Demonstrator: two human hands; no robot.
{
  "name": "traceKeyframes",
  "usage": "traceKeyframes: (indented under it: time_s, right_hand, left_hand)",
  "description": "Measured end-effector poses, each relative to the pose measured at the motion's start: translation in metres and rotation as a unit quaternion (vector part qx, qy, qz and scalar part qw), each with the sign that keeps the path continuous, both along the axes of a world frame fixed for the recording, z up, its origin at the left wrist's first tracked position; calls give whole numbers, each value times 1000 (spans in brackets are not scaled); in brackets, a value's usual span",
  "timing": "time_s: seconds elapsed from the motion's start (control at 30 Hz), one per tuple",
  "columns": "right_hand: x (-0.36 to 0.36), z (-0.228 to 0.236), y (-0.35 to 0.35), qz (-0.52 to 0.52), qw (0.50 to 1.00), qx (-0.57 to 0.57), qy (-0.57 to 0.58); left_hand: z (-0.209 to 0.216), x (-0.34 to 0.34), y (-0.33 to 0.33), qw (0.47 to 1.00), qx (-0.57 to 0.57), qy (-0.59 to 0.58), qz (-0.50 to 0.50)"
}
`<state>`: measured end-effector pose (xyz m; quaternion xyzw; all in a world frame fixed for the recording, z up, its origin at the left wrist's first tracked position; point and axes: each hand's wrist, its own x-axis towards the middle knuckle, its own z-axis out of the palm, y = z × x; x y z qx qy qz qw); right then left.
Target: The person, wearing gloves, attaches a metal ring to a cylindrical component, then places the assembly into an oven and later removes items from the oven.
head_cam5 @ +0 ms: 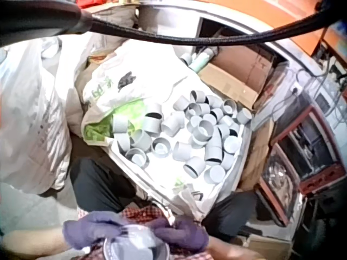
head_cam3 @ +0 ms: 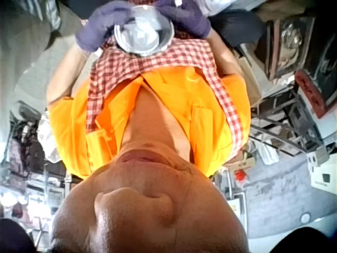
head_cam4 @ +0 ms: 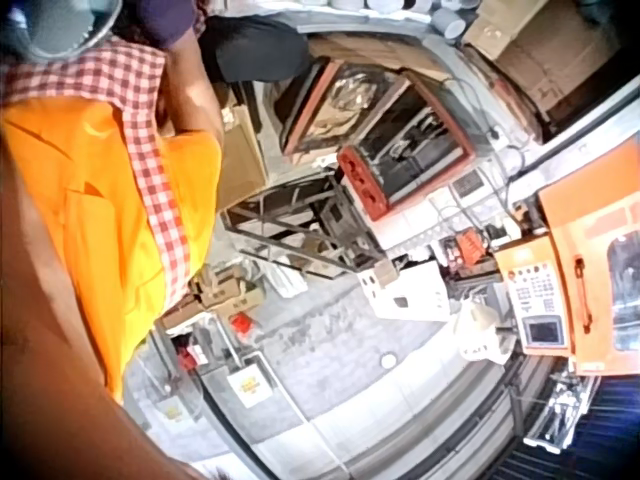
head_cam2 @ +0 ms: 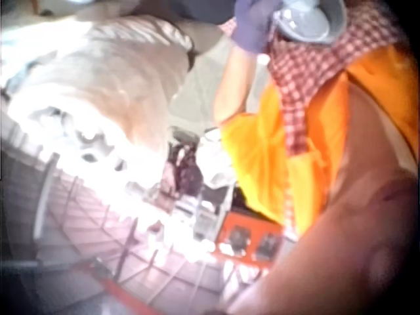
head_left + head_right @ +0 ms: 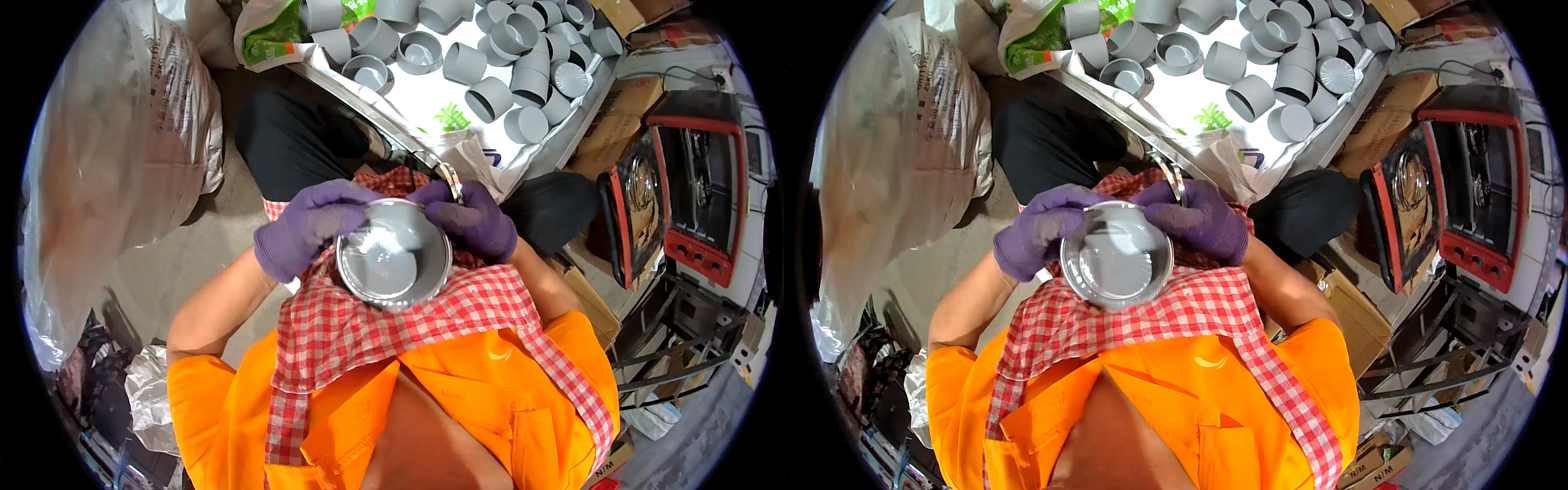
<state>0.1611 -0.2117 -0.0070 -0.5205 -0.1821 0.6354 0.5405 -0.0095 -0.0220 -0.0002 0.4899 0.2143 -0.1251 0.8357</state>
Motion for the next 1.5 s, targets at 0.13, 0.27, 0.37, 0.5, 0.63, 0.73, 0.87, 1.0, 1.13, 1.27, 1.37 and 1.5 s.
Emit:
traceKeyframes:
  time_s: [0.13,0.27,0.37,0.5,0.63,0.73,0.87,1.0,1.13,1.27,1.37,1.5]
  right_hand:
    - [1,1,-5,6,996,70,-50]
    - [9,1,-7,21,998,66,15]
    - [7,-3,-4,31,987,144,-66]
    - [18,-8,1,124,981,136,-56]
    - [22,-8,8,140,974,166,-66]
    - [22,-6,15,77,992,96,5]
    - [34,-57,44,-239,969,56,-23]
    - [121,-158,87,-535,826,-175,39]
    - [182,-296,77,-658,699,-157,231]
    - [202,-311,75,-654,707,-220,158]
    - [214,-314,69,-565,758,-319,-72]
    - [232,-278,44,-299,750,-422,-413]
  left_hand:
    - [11,5,-4,997,43,-69,-9]
    - [23,15,-6,998,42,-47,-22]
    - [15,15,-2,995,4,-84,-44]
    - [16,24,10,986,-20,-121,-112]
    - [17,26,13,991,-37,-75,-104]
    - [20,28,12,997,-16,-54,-57]
    - [61,31,33,962,231,-147,25]
    - [132,-10,90,736,650,-145,124]
    - [179,-73,148,431,884,25,178]
    - [188,-89,167,208,951,115,197]
    - [154,-49,144,243,954,15,176]
    - [79,71,76,620,770,-150,7]
